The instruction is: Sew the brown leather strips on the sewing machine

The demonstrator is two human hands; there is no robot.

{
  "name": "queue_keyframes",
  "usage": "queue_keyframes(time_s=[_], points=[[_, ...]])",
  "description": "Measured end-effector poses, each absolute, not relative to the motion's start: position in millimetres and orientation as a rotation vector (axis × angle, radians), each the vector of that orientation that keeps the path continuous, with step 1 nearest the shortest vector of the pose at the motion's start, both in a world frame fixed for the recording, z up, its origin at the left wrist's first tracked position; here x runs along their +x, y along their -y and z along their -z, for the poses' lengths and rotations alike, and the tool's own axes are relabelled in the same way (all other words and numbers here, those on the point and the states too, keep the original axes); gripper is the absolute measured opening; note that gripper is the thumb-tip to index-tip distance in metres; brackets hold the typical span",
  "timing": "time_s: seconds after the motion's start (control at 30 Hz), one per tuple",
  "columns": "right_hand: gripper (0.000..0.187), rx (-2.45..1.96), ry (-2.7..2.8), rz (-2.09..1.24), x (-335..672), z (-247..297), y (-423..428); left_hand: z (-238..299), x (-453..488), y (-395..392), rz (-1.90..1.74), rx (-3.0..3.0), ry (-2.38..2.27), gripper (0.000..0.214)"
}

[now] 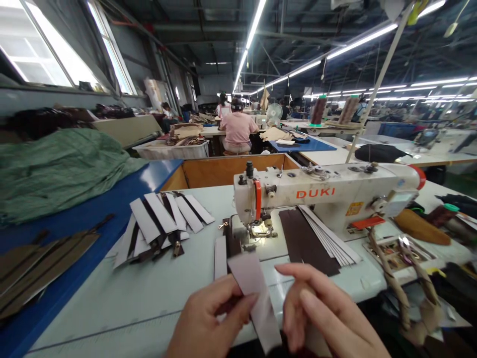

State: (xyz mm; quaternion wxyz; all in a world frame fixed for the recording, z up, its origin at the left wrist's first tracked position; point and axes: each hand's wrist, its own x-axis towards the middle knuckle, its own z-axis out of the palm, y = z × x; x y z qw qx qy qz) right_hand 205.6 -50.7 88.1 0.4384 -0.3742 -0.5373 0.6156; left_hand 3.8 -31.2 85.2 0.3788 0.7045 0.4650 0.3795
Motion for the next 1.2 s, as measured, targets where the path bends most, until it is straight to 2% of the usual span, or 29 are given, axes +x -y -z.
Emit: queue_keyframes(time_s=[0.1,0.2,0.33,0.4,0.5,0.6,0.67,0.83,0.87,0.97,1.03,1.1,1.2], points=[[0.036,-0.998,1.492,-1.418,183,-74,18,-74,-7,21,-0.795,1.268,-1.287,0.037],[0.042,-1.058,1.473,-1.586,160,-47,-1,-59,-14,12,-0.754,1.098,-1.323,0.044],[0.048,-1.087,1.457,-1.709,145,-22,-16,-43,-27,6,-0.797,1.166,-1.385,0.034],[0.049,-1.095,1.470,-1.722,143,-15,-23,-37,-37,3,-0.910,1.352,-1.488,0.030],[0.049,-1.112,1.496,-1.711,138,-8,-33,-27,-49,-2,-1.033,1.943,-1.651,0.036],[0.045,-1.118,1.543,-1.667,130,-3,-41,-19,-52,-10,-0.912,2.652,-1.527,0.036],[0.041,-1.116,1.589,-1.614,127,-3,-44,-15,-51,-18,-0.819,2.914,-1.393,0.035],[0.022,-1.064,1.772,-1.366,145,-16,-39,-7,-52,-40,-0.743,3.028,-1.390,0.037],[0.027,-1.027,1.892,-1.280,153,-18,-36,-5,-53,-43,-0.730,3.020,-1.406,0.038],[0.073,-0.870,2.413,-1.006,175,-20,-26,4,-52,-47,-0.675,2.980,-1.433,0.039],[0.091,-0.813,2.651,-0.888,182,-18,-22,10,-50,-47,-0.638,2.948,-1.443,0.038],[0.085,-0.789,2.749,-0.757,182,-16,-21,13,-48,-46,-0.611,2.913,-1.461,0.038],[0.062,-0.723,2.801,-0.465,174,-13,-24,14,-46,-46,-0.591,2.867,-1.494,0.040]])
